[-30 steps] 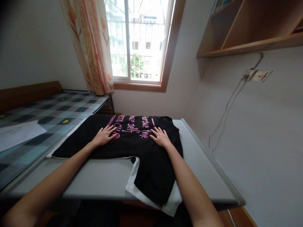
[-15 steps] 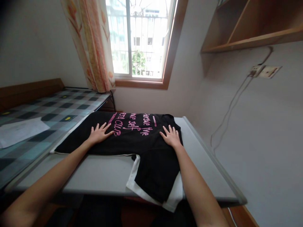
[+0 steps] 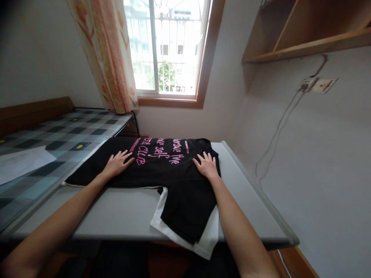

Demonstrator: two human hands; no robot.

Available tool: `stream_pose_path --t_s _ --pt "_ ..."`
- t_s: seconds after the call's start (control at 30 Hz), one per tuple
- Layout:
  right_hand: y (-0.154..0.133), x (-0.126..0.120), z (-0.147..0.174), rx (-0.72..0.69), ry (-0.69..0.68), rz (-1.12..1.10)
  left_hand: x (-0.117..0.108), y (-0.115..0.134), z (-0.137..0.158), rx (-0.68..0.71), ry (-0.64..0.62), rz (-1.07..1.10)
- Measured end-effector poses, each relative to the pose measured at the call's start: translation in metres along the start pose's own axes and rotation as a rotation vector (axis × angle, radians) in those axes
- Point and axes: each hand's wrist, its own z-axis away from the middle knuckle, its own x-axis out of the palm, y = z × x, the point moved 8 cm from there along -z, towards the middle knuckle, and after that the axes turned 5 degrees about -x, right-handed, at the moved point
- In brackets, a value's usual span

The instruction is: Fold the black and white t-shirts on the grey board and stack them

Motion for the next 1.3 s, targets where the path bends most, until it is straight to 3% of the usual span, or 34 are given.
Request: stream_pose_path --t_s 0.1,0.27,0.57,0.73,0.83,0.93,1.03,1.2,1.3 --pt "-0.008 -0.006 0.001 -0.036 0.06 -0.004 -0.005 0.011 0.003 0.076 0.051 0.026" --pt "-0.013 0.006 0.001 -0.049 -0.066 0.023 0.011 0.025 0.004 0.167 -0.062 -0.021" --pt "-0.011 0.005 0.0 -0.04 -0.059 0.001 0.01 0.021 0.004 0.186 -0.089 0.029" --pt "-0.004 -0.008 0.003 0.007 0.052 -0.043 -0.006 0.013 0.002 0.173 0.034 0.107" --pt "-0.007 -0.004 0.003 -0.015 0.007 -0.03 -0.008 0.012 0.002 0.158 0.087 0.105" --pt "-0.008 0.008 0.003 -0.001 -0.105 0.02 0.004 0.013 0.002 0.148 0.003 0.062" --pt "-0.001 0.01 0.003 0.066 -0.13 0.031 0.013 0.013 0.001 0.132 -0.082 0.02" --pt "0.015 0.002 0.008 0.195 -0.098 -0.003 0.012 0.01 0.001 0.107 -0.092 0.014" --pt "0.011 -0.005 0.008 0.149 -0.04 0.018 0.005 0.011 0.002 0.098 -0.043 0.025"
